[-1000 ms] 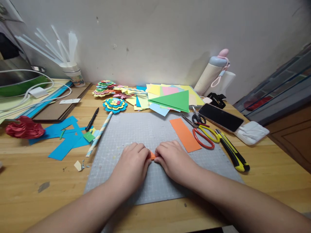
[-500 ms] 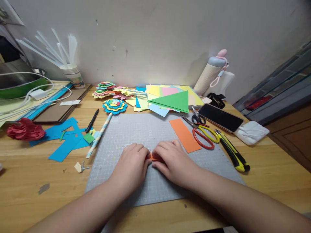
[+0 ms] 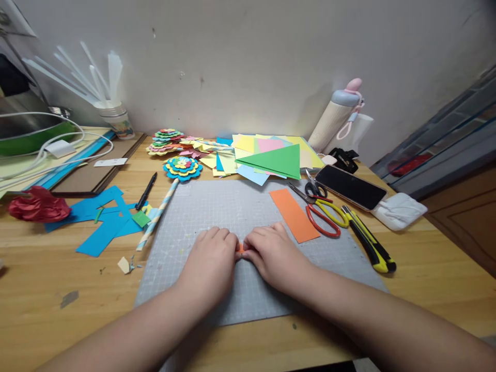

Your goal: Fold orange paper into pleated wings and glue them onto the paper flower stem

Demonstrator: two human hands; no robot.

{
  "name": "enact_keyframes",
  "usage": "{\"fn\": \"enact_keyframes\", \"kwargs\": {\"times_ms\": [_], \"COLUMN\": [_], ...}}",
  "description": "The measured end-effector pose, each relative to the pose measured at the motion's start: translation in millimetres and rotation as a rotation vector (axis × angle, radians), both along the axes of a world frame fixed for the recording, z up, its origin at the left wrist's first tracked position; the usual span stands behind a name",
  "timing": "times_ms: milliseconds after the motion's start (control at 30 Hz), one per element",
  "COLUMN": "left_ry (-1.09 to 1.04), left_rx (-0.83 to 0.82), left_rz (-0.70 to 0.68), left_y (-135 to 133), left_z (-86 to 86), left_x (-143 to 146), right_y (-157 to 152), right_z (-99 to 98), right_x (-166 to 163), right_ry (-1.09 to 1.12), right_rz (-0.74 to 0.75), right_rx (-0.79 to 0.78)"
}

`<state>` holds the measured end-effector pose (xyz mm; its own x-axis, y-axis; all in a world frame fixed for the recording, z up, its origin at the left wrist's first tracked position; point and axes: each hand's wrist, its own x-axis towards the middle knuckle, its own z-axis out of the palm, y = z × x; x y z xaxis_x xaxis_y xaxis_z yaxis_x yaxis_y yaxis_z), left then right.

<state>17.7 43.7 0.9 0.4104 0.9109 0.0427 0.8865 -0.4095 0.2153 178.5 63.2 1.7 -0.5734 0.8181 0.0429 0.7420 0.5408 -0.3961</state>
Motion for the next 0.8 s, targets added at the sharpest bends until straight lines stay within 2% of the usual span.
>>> {"fn": "enact_keyframes", "kwargs": {"times_ms": [133, 333, 567, 800], "left_ry": [0.081, 0.083, 0.031, -0.047], "left_rx": [-0.003, -0.035, -0.08, -0.118], "left_rz": [0.06, 0.11, 0.057, 0.068], "left_y": [-0.8, -0.1, -2.3, -2.9], "left_z": [4.9, 7.9, 13.0, 9.0], "left_x": [-2.1, -10.4, -13.1, -12.1], "right_y": [-0.4, 0.1, 4.3, 1.9], "right_z": [1.7, 0.9, 0.3, 0.1], "right_x": [0.4, 3.3, 5.3, 9.3], "right_ry": [-0.027, -0.039, -0.032, -0.027], "right_rz": [-0.013, -0.03, -0.024, -0.009], "right_rx": [0.017, 0.028, 0.001, 0.008]}}
